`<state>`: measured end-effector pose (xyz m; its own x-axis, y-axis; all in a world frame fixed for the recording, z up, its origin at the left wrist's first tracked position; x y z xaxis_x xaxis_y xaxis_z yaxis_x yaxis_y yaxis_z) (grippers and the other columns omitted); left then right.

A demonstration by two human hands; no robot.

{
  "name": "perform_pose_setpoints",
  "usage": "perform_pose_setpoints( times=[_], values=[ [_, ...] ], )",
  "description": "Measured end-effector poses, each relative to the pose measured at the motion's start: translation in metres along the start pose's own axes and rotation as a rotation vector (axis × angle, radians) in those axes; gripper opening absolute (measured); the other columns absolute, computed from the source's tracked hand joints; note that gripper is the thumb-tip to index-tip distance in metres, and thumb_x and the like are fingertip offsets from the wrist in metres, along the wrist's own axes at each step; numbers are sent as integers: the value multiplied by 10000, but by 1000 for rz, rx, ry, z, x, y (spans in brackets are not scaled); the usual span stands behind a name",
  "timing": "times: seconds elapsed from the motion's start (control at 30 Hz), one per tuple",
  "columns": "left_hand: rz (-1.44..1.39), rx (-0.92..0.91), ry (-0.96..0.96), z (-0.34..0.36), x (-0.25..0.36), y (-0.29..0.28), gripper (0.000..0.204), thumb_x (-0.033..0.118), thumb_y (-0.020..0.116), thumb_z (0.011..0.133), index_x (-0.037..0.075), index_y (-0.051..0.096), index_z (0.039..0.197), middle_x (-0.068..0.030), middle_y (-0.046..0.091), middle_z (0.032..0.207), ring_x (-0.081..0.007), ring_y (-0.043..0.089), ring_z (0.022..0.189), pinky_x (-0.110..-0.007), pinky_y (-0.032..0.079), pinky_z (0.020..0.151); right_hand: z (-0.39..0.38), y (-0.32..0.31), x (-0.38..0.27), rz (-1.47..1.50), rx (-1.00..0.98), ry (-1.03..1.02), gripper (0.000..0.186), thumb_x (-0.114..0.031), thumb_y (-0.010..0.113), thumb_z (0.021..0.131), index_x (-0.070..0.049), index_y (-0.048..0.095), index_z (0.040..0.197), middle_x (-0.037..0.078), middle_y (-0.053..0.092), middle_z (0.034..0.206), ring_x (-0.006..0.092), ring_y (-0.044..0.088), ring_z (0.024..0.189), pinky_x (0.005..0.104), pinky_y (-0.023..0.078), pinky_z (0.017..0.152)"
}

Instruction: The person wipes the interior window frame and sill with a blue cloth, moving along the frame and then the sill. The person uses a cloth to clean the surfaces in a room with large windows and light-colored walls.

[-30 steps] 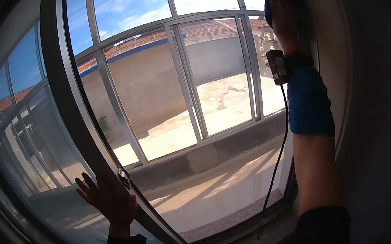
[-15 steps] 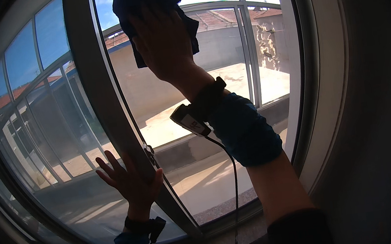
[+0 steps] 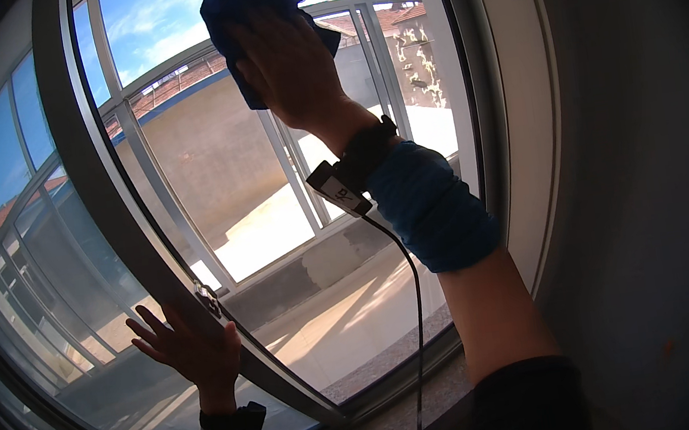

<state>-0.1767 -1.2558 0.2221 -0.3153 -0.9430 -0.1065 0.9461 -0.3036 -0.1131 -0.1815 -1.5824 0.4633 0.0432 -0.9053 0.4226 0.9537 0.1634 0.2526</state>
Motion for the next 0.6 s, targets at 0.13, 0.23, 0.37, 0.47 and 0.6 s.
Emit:
perform_pose_setpoints(
  times=[0.13,0.23,0.37,0.47,0.6],
  values=[
    [-8,-12,-8,0,-1,-1,1009,841,296,821,188,149,1576,-177,113,1626,-447,78,1485,-664,52,1149,-40,-23,110,-105,21,145,455,-324,490,1014,-83,488,1400,173,535,1378,352,509,1272,479,360,1099],
    [-20,-6,-1,0,-1,-1,1010,827,330,823,179,146,1576,-196,110,1622,-443,71,1487,-658,34,1150,-87,-45,169,-153,53,246,466,-335,465,1024,-76,476,1412,185,528,1385,368,510,1262,473,363,1091],
    [-82,-43,3,1,-1,-4,1029,811,411,806,188,138,1579,-211,93,1622,-434,38,1493,-661,-3,1142,-148,-73,215,-181,15,354,469,-346,417,1038,-97,468,1433,192,493,1421,395,483,1267,472,365,1078],
    [-93,-24,4,1,0,-4,1046,821,419,796,187,139,1580,-195,65,1628,-453,15,1486,-674,-29,1131,-154,-71,231,-499,5,108,418,-284,448,1022,-100,507,1392,185,509,1398,393,481,1267,481,380,1065],
    [-110,-41,-5,3,1,-3,1027,817,384,817,167,150,1576,-209,63,1623,-490,8,1473,-687,-15,1127,-117,-45,186,-514,-28,59,339,-159,555,955,-105,571,1290,161,545,1338,358,521,1228,482,438,1003]
  ],
)
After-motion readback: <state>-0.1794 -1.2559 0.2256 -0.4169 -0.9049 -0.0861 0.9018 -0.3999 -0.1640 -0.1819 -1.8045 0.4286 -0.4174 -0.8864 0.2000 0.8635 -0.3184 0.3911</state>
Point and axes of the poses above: each hand's wrist, its own z-axis towards the middle knuckle, its own y-axis out of the palm, x = y × z, the point moved 1 cm from there along z, towards the middle knuckle
